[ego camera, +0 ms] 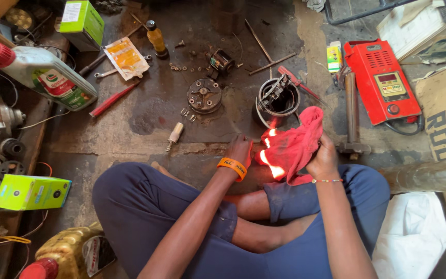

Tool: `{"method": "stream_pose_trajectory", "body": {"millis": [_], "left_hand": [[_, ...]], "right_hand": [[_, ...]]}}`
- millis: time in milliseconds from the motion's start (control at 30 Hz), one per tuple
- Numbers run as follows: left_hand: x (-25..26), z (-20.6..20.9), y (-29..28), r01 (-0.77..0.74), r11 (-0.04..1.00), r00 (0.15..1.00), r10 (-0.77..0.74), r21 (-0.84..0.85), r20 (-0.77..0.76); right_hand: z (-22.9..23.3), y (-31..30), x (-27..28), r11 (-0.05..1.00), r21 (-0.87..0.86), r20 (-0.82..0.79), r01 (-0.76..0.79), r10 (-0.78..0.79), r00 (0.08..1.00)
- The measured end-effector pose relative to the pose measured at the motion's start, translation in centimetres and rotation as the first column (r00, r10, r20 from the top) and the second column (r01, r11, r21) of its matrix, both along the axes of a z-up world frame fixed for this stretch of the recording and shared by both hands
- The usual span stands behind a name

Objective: The person sits on the floor and cleans various disassembled mechanical parts using a red cloth and a screwdriver. They wipe the interior and exterior of a cylindrical metal housing and a smaller cylindrical component, occasionally using the screwdriver to scrape residue from crevices.

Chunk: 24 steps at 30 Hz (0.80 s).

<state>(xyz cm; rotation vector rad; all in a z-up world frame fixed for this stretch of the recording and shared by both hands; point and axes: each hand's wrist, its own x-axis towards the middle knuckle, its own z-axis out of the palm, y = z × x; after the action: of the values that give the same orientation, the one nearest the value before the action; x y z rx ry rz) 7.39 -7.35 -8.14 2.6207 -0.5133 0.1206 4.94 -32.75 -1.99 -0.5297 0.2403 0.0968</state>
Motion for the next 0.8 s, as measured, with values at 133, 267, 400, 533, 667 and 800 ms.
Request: {"method": "stream_pose_trajectory", "body": {"millis": [133, 267, 400, 533, 667, 800], "left_hand": [[1.2, 2.7, 0.4, -0.254, 0.837, 0.917, 0.049, -0.485, -0.395], [1.0, 4.3, 0.4, -0.506, 0.317, 0.768, -0.257, -0.802, -0.586], [0.4, 4.6, -0.1, -0.448, 0.402, 0.816, -0.181, -0.798, -0.549], [0.4, 5.3, -0.1, -0.436, 0.412, 0.807, -0.214, -0.8, -0.551], [-0.4, 6.1, -0.3, -0.447, 0.379, 0.77, -0.299, -0.81, -0.564], [0.0, 6.1, -0.3, -0.423, 0.409, 0.823, -0.201, -0.809, -0.532]], "right_hand": [[-0.4, 0.6, 0.1, 0.996, -0.065, -0.064, -0.061, 0.057, 0.996], [-0.8, 2.6, 0.1, 0.92, -0.353, -0.046, -0.172, 0.166, 0.985], [-0.8, 5.5, -0.7, 0.694, -0.667, 0.06, -0.27, 0.412, 0.909], [-0.7, 6.8, -0.9, 0.719, -0.632, -0.019, -0.289, 0.358, 0.933], [-1.3, 6.4, -0.6, 0.728, -0.618, -0.05, -0.297, 0.34, 0.939], [-2.0, 6.5, -0.5, 0.679, -0.68, -0.078, -0.276, 0.308, 0.948]]}}
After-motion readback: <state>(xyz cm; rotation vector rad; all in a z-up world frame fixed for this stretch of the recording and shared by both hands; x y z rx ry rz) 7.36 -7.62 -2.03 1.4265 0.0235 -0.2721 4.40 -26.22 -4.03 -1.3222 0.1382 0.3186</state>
